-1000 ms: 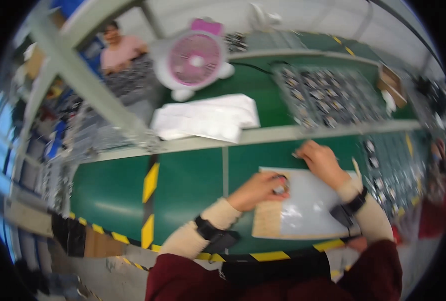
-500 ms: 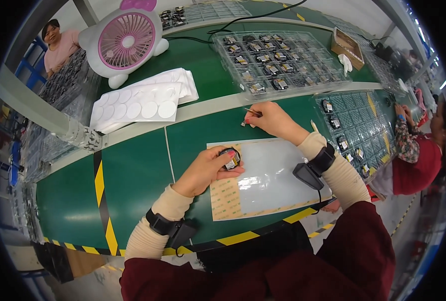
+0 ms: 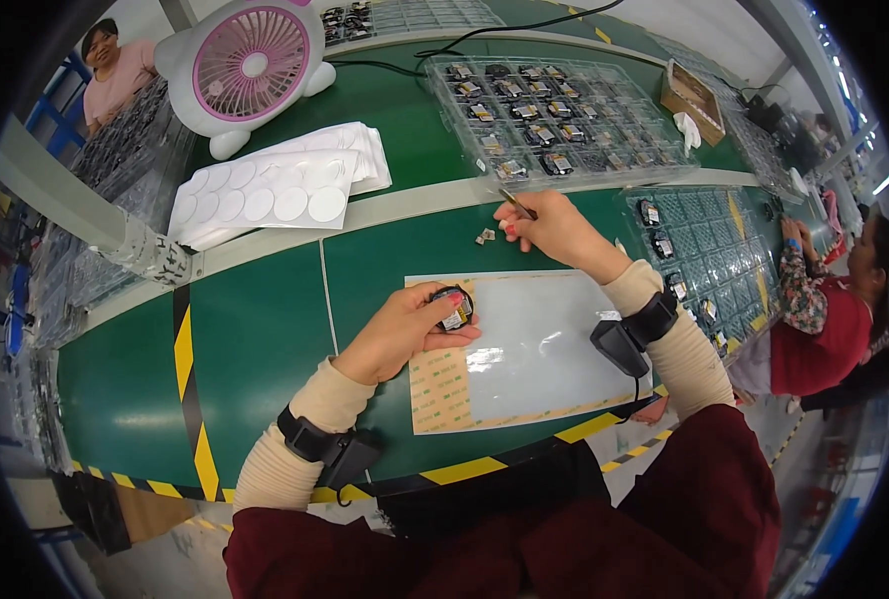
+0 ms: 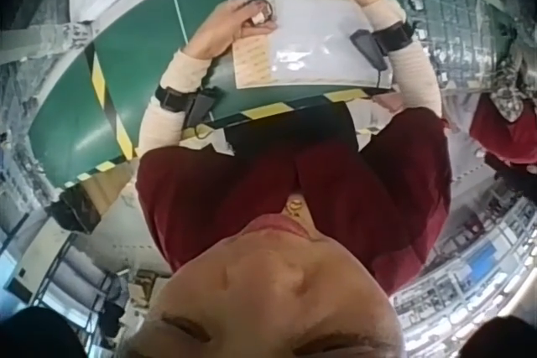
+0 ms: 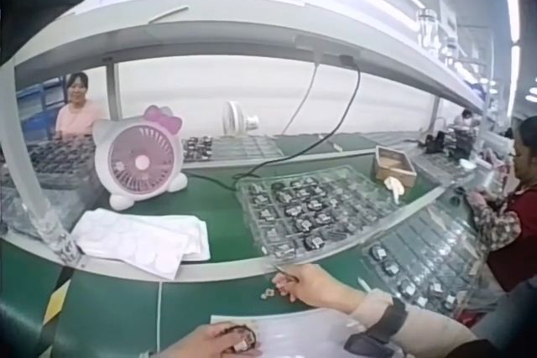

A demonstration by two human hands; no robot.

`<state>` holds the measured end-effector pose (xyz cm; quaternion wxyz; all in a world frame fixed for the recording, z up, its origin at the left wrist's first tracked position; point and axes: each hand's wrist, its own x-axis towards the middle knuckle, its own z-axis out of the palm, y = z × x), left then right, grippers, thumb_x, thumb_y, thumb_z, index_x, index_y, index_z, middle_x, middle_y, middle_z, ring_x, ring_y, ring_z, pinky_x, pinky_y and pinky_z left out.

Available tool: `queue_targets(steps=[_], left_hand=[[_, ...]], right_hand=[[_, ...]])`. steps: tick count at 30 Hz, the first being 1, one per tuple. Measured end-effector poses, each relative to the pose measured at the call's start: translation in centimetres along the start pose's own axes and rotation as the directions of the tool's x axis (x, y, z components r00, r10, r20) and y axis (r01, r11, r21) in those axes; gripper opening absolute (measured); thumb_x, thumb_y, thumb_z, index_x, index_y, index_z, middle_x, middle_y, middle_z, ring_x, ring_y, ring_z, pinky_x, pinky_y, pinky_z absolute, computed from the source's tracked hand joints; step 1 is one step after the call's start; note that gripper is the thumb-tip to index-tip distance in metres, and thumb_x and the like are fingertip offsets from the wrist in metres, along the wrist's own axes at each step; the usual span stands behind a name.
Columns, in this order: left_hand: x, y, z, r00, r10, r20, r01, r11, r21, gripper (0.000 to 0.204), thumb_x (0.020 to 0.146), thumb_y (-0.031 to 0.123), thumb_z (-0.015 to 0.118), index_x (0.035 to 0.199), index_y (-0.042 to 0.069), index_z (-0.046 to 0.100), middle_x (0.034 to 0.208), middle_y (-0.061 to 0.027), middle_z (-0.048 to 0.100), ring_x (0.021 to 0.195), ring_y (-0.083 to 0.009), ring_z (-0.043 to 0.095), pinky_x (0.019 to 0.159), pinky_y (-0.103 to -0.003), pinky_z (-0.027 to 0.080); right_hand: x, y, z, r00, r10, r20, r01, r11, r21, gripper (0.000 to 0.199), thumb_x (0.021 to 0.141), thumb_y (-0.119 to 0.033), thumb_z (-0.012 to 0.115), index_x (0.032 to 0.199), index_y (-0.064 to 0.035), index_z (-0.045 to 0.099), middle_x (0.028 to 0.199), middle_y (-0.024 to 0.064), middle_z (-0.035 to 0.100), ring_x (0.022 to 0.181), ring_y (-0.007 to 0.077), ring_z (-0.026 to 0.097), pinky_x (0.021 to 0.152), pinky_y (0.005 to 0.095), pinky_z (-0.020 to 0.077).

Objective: The person uses tweezers to peel a small adhesive square from a sheet and applies it to a small electronic component. They press the adhesive down to secure it and then place the finished component into a plastic tray.

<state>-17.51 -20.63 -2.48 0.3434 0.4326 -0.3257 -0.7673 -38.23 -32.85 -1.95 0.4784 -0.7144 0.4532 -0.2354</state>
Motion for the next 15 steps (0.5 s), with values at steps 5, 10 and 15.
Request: queue_targets(steps=[5, 10, 15], left_hand=[[0.0, -0.1, 0.0, 1.000, -0.002, -0.004, 0.002, 1.000, -0.006, 0.027, 0.092, 0.016, 0.047, 0.109, -0.005, 0.050, 0.096, -0.0138, 0.059, 0.086, -0.0203, 0.062, 0.076, -0.027, 0.054], [-0.2, 0.1, 0.0, 1.000, -0.007, -0.004, 0.007, 1.000, -0.029, 0.026, 0.091, 0.010, 0.045, 0.111, -0.006, 0.048, 0.099, -0.0142, 0.058, 0.088, -0.0202, 0.062, 0.078, -0.027, 0.053], [0.0, -0.2, -0.1, 0.999, 0.030, 0.042, -0.030, 0.999, -0.015, 0.026, 0.088, 0.005, 0.047, 0.111, -0.006, 0.047, 0.098, -0.0133, 0.057, 0.087, -0.0191, 0.061, 0.077, -0.026, 0.053]], right_hand=[[-0.5, 0.2, 1.7, 0.847, -0.521, -0.109, 0.427, 0.787, -0.446, 0.012, 0.076, -0.002, 0.056, 0.086, 0.0032, 0.061, 0.077, 0.0100, 0.059, 0.071, 0.0248, 0.059, 0.062, 0.0314, 0.0485], [-2.1, 0.3, 2.9, 0.740, -0.661, 0.120, 0.518, 0.447, -0.729, 0.014, 0.073, 0.001, 0.059, 0.086, -0.0015, 0.062, 0.080, 0.0074, 0.059, 0.069, 0.0232, 0.060, 0.058, 0.0315, 0.0486], [-2.3, 0.4, 2.6, 0.757, -0.653, 0.007, 0.471, 0.539, -0.698, 0.012, 0.072, -0.001, 0.062, 0.083, -0.0029, 0.061, 0.080, 0.0072, 0.059, 0.068, 0.0250, 0.059, 0.056, 0.0332, 0.0472]])
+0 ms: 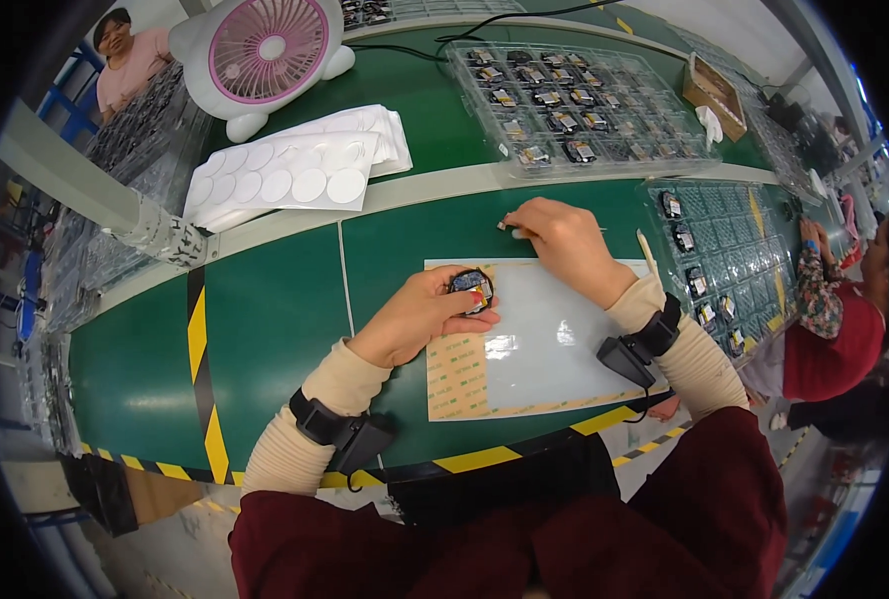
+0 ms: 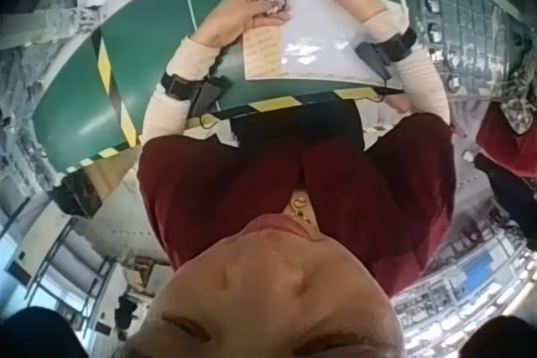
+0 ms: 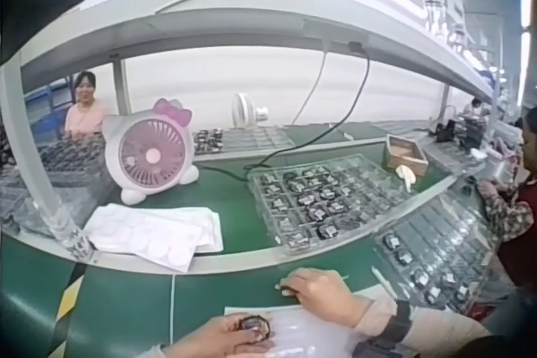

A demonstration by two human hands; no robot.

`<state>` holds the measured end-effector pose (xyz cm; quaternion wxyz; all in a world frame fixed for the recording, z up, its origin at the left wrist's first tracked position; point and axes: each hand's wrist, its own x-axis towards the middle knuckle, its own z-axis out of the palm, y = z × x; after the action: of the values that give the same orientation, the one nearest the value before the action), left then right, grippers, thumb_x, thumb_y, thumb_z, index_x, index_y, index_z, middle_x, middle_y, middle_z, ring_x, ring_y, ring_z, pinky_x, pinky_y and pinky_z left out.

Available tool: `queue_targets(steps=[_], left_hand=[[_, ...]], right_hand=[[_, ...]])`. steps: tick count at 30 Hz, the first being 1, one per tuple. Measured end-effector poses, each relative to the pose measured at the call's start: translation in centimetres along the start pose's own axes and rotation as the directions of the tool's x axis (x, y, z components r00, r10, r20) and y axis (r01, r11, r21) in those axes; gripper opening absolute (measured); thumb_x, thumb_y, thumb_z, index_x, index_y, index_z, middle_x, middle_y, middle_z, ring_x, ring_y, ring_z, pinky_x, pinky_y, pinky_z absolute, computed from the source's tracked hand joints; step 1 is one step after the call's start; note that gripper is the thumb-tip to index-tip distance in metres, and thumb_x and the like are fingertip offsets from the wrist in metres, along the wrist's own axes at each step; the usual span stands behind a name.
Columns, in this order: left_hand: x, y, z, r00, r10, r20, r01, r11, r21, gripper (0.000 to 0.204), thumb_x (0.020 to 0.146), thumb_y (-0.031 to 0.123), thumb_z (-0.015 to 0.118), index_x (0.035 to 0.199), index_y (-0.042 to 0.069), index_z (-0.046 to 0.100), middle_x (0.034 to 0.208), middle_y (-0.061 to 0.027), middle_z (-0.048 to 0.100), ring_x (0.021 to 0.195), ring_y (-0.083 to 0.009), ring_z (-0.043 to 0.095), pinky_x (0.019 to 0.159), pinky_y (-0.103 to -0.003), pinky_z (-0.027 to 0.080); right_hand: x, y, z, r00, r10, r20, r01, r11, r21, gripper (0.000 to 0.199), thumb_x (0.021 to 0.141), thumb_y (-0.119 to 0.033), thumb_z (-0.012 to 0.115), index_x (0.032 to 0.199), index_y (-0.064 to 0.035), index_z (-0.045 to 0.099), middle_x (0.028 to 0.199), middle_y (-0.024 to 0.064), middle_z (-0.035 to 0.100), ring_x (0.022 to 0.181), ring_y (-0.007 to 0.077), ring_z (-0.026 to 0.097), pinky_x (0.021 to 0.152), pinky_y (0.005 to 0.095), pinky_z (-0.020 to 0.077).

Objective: The person uses tweezers to peel a small adhesive square from a sheet and applies it to a small electronic component. They press the adhesive down to secure it and then place the finished component into a plastic tray.

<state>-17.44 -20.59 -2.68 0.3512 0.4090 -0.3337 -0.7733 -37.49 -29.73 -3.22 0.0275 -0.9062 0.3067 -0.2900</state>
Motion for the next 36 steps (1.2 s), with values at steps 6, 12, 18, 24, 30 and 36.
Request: queue_targets(steps=[6, 12, 18, 24, 30, 36], left_hand=[[-0.2, 0.2, 0.1, 1.000, 0.004, 0.002, -0.005, 0.998, 0.056, 0.026, 0.087, 0.000, 0.047, 0.113, -0.004, 0.044, 0.099, -0.0137, 0.057, 0.084, -0.0175, 0.061, 0.076, -0.026, 0.053], [-0.2, 0.1, 0.4, 0.999, 0.022, -0.049, -0.018, 0.996, 0.087, 0.027, 0.086, 0.001, 0.049, 0.113, -0.002, 0.044, 0.097, -0.0113, 0.057, 0.081, -0.0148, 0.060, 0.072, -0.025, 0.052], [-0.2, 0.1, 0.5, 0.995, 0.045, -0.087, -0.038, 0.995, 0.087, 0.027, 0.085, 0.000, 0.051, 0.112, -0.001, 0.047, 0.095, -0.0088, 0.057, 0.078, -0.0129, 0.060, 0.067, -0.023, 0.051], [-0.4, 0.2, 0.2, 0.979, 0.118, -0.166, -0.110, 0.992, 0.057, 0.024, 0.087, 0.002, 0.050, 0.110, -0.002, 0.050, 0.095, -0.0081, 0.057, 0.079, -0.0134, 0.060, 0.069, -0.024, 0.051], [-0.3, 0.7, 0.0, 0.955, 0.176, -0.239, -0.223, 0.958, -0.183, 0.020, 0.087, 0.004, 0.050, 0.105, -0.004, 0.051, 0.093, -0.0097, 0.057, 0.081, -0.0171, 0.061, 0.075, -0.027, 0.052], [-0.2, 0.8, -0.4, 0.948, 0.203, -0.244, -0.261, 0.936, -0.236, 0.021, 0.088, 0.005, 0.048, 0.106, -0.005, 0.047, 0.098, -0.0124, 0.056, 0.089, -0.0221, 0.062, 0.081, -0.030, 0.052]], right_hand=[[0.0, -1.5, -0.4, 0.974, 0.220, -0.061, -0.216, 0.974, 0.063, 0.008, 0.076, -0.004, 0.062, 0.083, -0.0024, 0.060, 0.079, 0.0072, 0.059, 0.059, 0.0204, 0.057, 0.052, 0.0302, 0.0439], [0.0, -3.6, -1.8, 0.918, 0.396, 0.018, -0.363, 0.820, 0.443, 0.006, 0.083, -0.006, 0.058, 0.086, -0.0008, 0.059, 0.073, 0.0036, 0.057, 0.053, 0.0093, 0.046, 0.048, 0.0231, 0.0366], [0.0, -4.6, -2.3, 0.866, 0.500, -0.010, -0.336, 0.596, 0.730, 0.020, 0.091, -0.014, 0.048, 0.091, 0.0016, 0.060, 0.071, 0.0009, 0.056, 0.054, 0.0070, 0.045, 0.047, 0.0214, 0.0336], [-1.1, -3.7, -4.6, 0.853, 0.521, 0.043, -0.388, 0.575, 0.720, 0.040, 0.096, -0.025, 0.035, 0.091, 0.0050, 0.061, 0.084, 0.0087, 0.059, 0.062, 0.0114, 0.051, 0.053, 0.0222, 0.0405], [-1.6, -4.2, -2.3, 0.930, 0.351, -0.109, -0.071, 0.462, 0.884, 0.028, 0.093, -0.015, 0.042, 0.092, 0.0061, 0.061, 0.096, 0.0159, 0.059, 0.079, 0.0180, 0.059, 0.068, 0.0275, 0.0511], [-1.5, -5.0, -2.0, 0.972, 0.188, -0.140, -0.041, 0.723, 0.690, 0.017, 0.078, 0.008, 0.055, 0.095, 0.0049, 0.060, 0.101, 0.0167, 0.059, 0.086, 0.0207, 0.061, 0.074, 0.0288, 0.0529]])
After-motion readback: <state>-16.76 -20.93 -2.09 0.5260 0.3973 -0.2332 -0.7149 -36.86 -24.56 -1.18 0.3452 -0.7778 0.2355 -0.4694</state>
